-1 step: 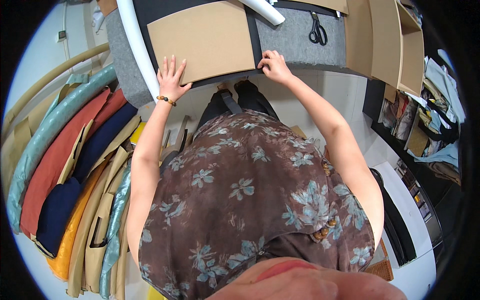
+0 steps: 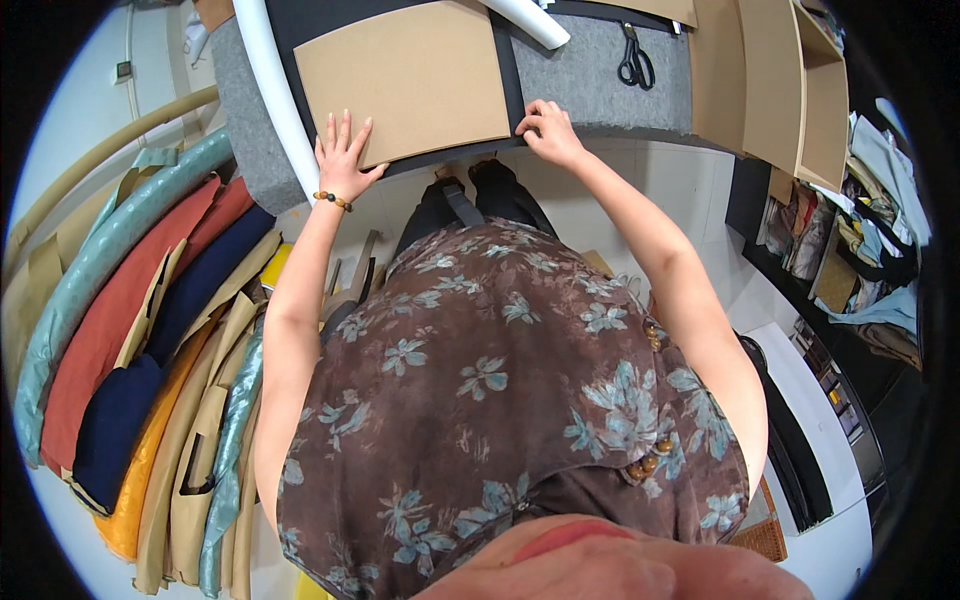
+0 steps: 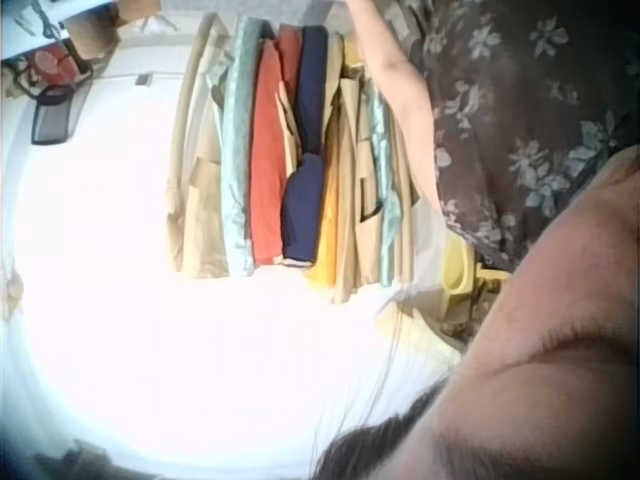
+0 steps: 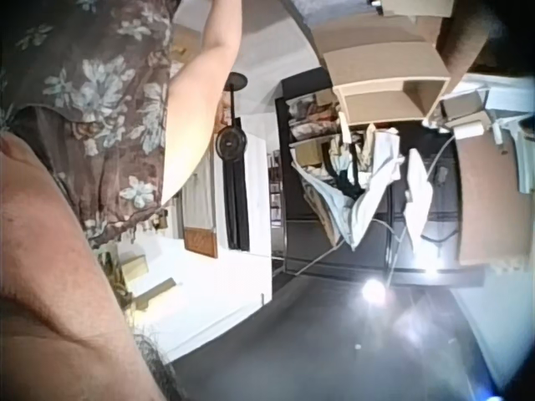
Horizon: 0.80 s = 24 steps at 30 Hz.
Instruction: The person uses shears to cut a roll of black fabric to size, repeatedly placing a rectangular cardboard template on the fabric to guide the cuts. The person trims the edges and sets the cut pieces aside on the work surface.
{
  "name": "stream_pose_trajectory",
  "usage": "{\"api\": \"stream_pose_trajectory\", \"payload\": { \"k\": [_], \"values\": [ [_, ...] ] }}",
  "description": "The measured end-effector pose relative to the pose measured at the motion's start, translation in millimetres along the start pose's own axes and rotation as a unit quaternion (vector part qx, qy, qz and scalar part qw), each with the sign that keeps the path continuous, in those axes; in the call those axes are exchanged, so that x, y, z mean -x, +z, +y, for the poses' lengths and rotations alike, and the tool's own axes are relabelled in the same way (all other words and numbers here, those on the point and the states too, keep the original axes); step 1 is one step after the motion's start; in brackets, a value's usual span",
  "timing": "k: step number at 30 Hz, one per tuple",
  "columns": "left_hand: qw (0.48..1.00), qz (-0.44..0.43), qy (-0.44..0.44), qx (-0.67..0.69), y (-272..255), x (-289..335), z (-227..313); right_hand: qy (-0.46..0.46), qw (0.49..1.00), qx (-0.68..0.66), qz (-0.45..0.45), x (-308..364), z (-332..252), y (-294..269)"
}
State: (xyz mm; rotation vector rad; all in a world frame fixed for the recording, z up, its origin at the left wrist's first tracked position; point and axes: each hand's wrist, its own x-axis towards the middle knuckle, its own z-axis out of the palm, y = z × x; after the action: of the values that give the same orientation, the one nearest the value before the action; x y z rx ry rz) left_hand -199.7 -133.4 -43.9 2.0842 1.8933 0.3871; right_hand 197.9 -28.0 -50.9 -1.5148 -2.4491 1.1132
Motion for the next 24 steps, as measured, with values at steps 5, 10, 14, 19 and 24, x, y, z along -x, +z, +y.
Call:
{"api": "stream_pose_trajectory", "payload": {
  "k": [5,10,14,19,24],
  "values": [
    [0.954,0.172,-0.209,0.131,20.2,3.5,-10.9,0.134,0.986,-0.049,0.091,-8.8,-20.7,19.1],
    [0.957,0.12,-0.246,0.099,17.2,2.1,-9.0,0.172,0.974,-0.08,0.122,-14.6,-10.6,35.6],
    [0.938,0.125,-0.267,0.18,15.4,8.5,-13.5,0.179,0.971,-0.111,0.111,-14.8,-4.4,38.2],
    [0.921,0.131,-0.279,0.237,18.8,14.5,-19.3,0.181,0.973,-0.103,0.097,-14.9,-6.1,34.0],
    [0.914,0.12,-0.278,0.271,20.4,21.4,-23.5,0.18,0.975,-0.096,0.089,-14.3,-7.4,30.2]
  ]
}}
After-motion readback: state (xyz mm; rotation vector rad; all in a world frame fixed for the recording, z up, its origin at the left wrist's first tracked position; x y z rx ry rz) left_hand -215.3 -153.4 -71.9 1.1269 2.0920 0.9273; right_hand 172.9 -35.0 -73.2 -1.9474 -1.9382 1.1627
